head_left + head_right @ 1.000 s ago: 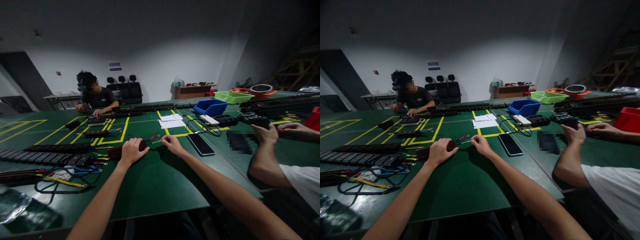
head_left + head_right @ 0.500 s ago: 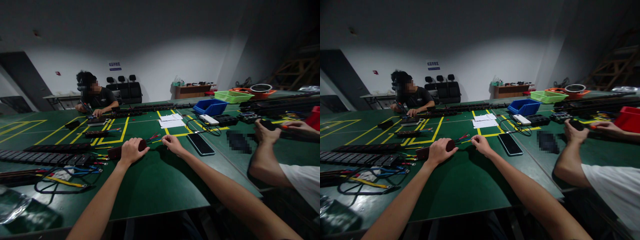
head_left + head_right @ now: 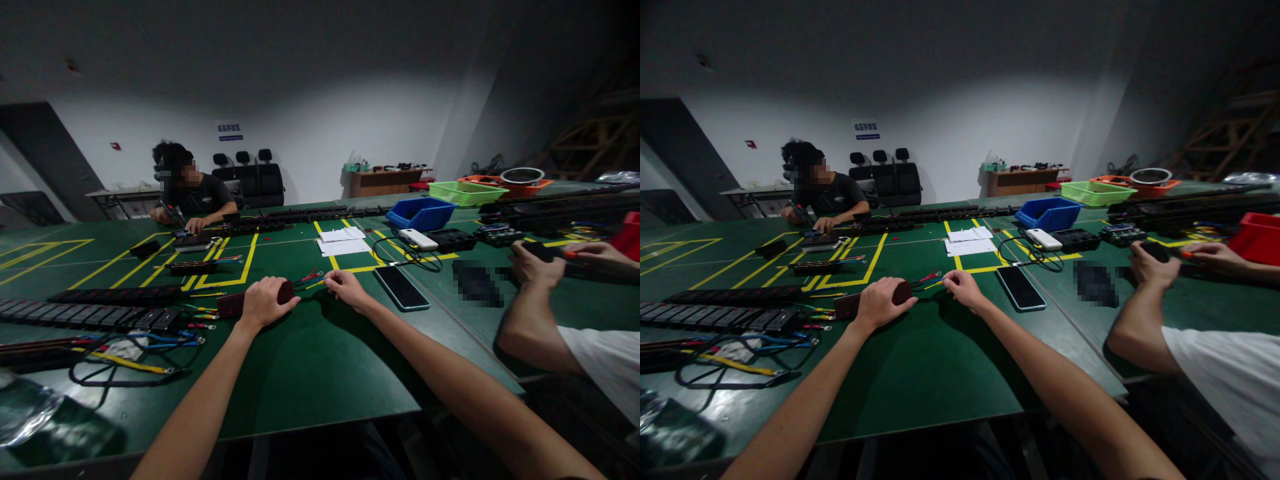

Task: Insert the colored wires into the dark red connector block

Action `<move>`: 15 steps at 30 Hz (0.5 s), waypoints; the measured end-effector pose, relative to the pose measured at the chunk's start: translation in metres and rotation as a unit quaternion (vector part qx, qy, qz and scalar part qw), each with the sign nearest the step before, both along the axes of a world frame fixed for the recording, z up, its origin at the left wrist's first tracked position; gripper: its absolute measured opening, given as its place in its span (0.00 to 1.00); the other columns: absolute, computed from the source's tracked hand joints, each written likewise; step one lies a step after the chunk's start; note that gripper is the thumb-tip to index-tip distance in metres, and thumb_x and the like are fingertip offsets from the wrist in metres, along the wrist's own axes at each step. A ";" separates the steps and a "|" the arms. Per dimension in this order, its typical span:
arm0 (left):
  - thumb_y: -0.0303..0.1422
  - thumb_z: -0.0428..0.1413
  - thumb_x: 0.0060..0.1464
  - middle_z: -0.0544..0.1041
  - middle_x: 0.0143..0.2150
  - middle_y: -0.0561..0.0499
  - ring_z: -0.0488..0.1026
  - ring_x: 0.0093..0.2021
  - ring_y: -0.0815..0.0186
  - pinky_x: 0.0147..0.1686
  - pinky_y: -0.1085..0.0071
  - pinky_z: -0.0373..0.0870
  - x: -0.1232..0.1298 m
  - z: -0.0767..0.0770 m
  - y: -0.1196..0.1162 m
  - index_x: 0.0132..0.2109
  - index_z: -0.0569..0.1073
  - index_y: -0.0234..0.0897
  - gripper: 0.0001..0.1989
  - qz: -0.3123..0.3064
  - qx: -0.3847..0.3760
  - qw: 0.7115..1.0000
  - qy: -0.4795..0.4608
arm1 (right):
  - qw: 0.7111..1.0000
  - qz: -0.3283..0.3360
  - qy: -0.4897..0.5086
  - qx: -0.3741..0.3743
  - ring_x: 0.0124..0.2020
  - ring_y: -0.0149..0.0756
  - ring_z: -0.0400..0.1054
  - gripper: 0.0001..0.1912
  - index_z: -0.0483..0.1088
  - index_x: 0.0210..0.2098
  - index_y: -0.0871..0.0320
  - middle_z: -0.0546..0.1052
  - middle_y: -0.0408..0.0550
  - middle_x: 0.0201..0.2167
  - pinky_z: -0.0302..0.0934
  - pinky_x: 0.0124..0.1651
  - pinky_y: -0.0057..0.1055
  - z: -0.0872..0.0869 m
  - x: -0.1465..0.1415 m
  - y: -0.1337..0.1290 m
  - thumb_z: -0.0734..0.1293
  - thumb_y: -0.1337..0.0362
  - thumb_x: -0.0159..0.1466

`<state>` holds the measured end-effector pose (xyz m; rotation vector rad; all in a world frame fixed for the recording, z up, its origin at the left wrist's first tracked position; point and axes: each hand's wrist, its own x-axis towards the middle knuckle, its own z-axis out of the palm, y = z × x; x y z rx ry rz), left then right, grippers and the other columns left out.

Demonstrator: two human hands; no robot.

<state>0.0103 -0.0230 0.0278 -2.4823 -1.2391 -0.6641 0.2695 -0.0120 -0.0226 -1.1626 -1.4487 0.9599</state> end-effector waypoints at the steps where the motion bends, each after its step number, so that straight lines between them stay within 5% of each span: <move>1: 0.55 0.52 0.59 0.78 0.41 0.44 0.74 0.40 0.56 0.38 0.62 0.67 0.000 0.000 0.000 0.48 0.74 0.35 0.27 -0.001 0.000 1.000 0.002 | 1.000 0.001 0.000 -0.002 0.25 0.30 0.66 0.13 0.70 0.34 0.59 0.70 0.43 0.25 0.56 0.19 0.20 0.000 0.000 0.000 0.67 0.55 0.58; 15: 0.55 0.52 0.59 0.77 0.41 0.43 0.73 0.41 0.55 0.39 0.61 0.66 0.003 0.000 0.000 0.48 0.74 0.36 0.26 0.029 0.003 1.000 -0.003 | 0.999 -0.017 -0.042 0.016 0.25 0.30 0.66 0.11 0.72 0.36 0.60 0.72 0.44 0.25 0.57 0.20 0.21 0.000 0.002 0.001 0.66 0.58 0.59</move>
